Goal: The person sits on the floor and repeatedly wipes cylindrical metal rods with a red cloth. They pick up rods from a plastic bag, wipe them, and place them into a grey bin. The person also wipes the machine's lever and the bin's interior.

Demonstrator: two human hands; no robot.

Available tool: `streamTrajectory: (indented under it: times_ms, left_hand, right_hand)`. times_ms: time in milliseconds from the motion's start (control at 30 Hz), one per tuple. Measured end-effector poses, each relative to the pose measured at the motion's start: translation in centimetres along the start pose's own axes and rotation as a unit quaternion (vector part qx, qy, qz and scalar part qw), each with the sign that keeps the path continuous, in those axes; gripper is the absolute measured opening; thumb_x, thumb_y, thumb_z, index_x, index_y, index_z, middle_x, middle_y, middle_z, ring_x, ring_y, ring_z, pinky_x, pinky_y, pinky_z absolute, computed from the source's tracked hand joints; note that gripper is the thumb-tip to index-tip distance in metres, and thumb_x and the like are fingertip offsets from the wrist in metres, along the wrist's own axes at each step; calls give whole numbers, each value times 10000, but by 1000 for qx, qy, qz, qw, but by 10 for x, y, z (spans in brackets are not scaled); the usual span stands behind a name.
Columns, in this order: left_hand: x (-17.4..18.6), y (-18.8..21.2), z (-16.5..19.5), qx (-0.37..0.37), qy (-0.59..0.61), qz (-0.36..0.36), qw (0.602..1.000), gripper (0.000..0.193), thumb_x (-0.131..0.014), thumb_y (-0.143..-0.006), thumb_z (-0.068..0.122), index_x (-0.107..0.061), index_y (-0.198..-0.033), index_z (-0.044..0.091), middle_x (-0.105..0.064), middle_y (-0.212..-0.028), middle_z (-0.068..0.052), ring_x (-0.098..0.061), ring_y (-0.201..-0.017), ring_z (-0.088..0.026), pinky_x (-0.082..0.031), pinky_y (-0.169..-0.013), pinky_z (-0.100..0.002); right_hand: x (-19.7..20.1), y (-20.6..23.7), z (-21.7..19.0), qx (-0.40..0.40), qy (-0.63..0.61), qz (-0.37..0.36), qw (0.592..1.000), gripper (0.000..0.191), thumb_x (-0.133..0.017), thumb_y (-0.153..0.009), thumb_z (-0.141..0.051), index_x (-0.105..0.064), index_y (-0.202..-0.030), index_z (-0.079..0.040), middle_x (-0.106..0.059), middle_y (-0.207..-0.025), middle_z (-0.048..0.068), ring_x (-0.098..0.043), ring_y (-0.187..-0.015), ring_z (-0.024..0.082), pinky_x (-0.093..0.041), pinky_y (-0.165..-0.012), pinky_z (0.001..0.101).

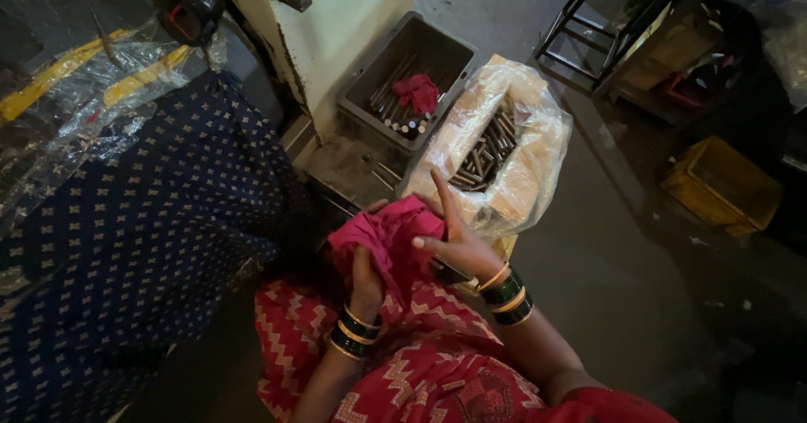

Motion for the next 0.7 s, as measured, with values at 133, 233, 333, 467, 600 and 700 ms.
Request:
streamTrajectory:
  times_ms: [133, 233, 333, 467, 600, 700]
  left_hand:
    - [7, -5, -8, 11, -5, 45, 999, 627, -433, -1091, 457, -363, -1537, 21, -481, -1534, -142, -476, -1419, -264, -350, -1229, -428]
    - [19, -7, -17, 40, 39, 85, 995, 591, -441, -1085, 411, -364, -1542, 44, -485, -1524, -131, -475, -1401, -280, -354, -1206, -461]
    - [30, -2, -21, 1, -5, 120, 993, 591, -405, -1077, 415, -369, -1558, 73, -443, -1592, -65, -434, -1460, -225, -324, -1241, -426]
    - [38, -2, -23, 68, 176, 158, 969, 608, -424, -1069, 467, -418, -1531, 71, -498, -1533, -103, -494, -1394, -304, -371, -1190, -484]
    - [31, -3, -29, 121, 213, 185, 952, 620, -491, -1020, 479, -454, -1500, 88, -535, -1495, -92, -524, -1360, -314, -396, -1159, -503]
    - [18, -1, -37, 169, 230, 173, 943, 633, -502, -962, 496, -485, -1469, 117, -569, -1475, -81, -555, -1336, -311, -430, -1136, -497]
  right_hand:
    - [9, -4, 17, -191, -68, 8, 979, 677, -729, -889, -159, -490, -1523, -147, -746, -1277, 152, -759, -1043, 269, -616, -959, 383]
    - [22, -3, 24, -41, -73, 54, 995, 432, -698, -912, -26, -662, -1341, -58, -764, -1113, 84, -738, -942, 156, -611, -852, 301]
    - [39, -1, 34, -4, -80, 126, 989, 328, -659, -941, -20, -693, -1268, -38, -776, -1079, 77, -757, -908, 157, -620, -817, 284]
    - [57, -4, 51, 22, -227, 204, 952, 282, -590, -955, 33, -677, -1221, 4, -745, -1067, 62, -703, -925, 130, -584, -817, 273]
    - [65, -7, 60, 91, -325, 205, 919, 172, -576, -1045, 22, -661, -1191, 57, -724, -1054, 85, -671, -940, 155, -555, -815, 287]
    - [54, -8, 56, 45, -331, 241, 911, 258, -610, -997, -41, -633, -1246, 20, -713, -1151, 81, -674, -1055, 177, -551, -929, 313]
Point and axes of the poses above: each hand's wrist, its own y-axis away from the middle knuckle, its own x-axis out of the back of the hand, z = x × y, the point moved 1 cm from there along -y, towards the middle knuckle
